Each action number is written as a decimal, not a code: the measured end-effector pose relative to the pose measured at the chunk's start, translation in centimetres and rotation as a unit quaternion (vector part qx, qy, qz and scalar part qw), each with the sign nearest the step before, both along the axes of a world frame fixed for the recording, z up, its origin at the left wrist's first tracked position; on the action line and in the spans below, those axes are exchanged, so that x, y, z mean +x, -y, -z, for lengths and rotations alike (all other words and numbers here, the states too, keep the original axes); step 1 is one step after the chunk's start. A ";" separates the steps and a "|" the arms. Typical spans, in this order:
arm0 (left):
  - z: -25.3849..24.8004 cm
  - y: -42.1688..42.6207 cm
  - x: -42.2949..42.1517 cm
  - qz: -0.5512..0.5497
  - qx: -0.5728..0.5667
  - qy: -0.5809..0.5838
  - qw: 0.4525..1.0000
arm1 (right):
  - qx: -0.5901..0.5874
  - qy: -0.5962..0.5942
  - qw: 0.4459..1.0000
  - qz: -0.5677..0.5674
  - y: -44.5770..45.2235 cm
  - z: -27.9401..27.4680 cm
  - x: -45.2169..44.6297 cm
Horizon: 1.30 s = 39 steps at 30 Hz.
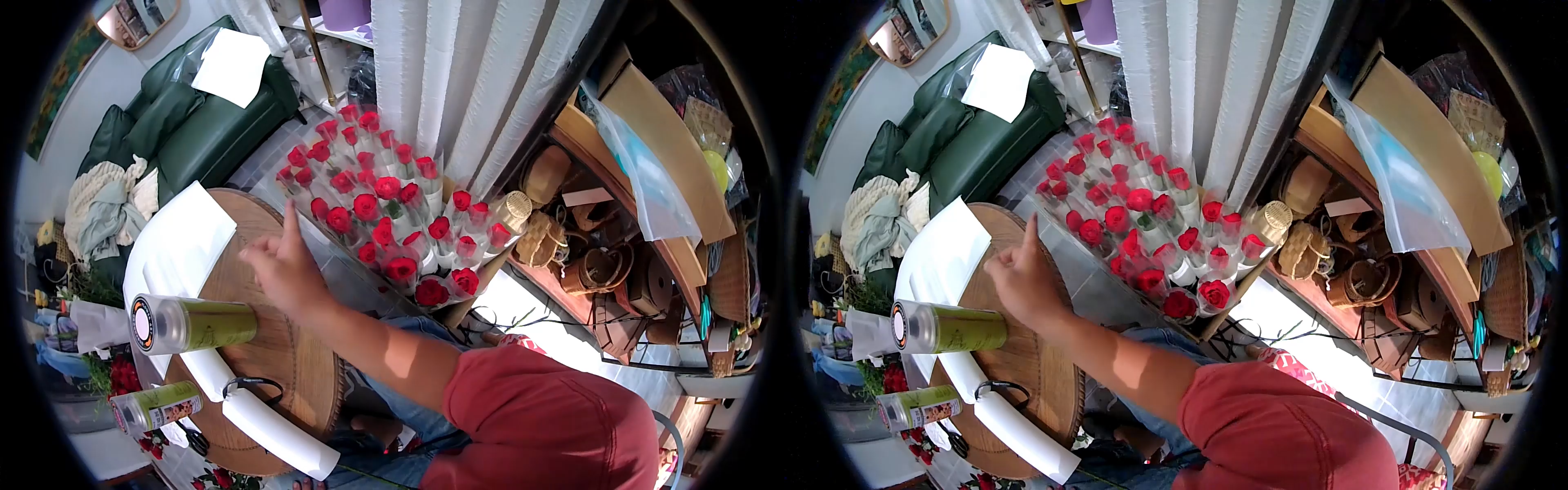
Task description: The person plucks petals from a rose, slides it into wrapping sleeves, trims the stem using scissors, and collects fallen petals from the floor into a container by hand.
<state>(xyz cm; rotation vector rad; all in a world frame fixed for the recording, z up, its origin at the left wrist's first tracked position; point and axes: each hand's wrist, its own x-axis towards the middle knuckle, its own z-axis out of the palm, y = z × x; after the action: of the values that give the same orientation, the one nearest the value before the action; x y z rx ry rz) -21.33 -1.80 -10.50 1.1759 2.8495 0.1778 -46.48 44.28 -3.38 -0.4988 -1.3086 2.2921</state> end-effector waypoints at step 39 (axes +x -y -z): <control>1.3 2.1 -0.5 0.061 -0.023 -0.046 0.997 | -0.180 0.043 0.983 -0.014 -0.6 0.1 -0.1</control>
<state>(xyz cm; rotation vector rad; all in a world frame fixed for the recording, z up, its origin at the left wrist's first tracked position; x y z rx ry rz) -21.87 -3.86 -11.76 1.3788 2.8296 0.0548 -46.57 44.84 -3.50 -0.7073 -0.9401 2.5687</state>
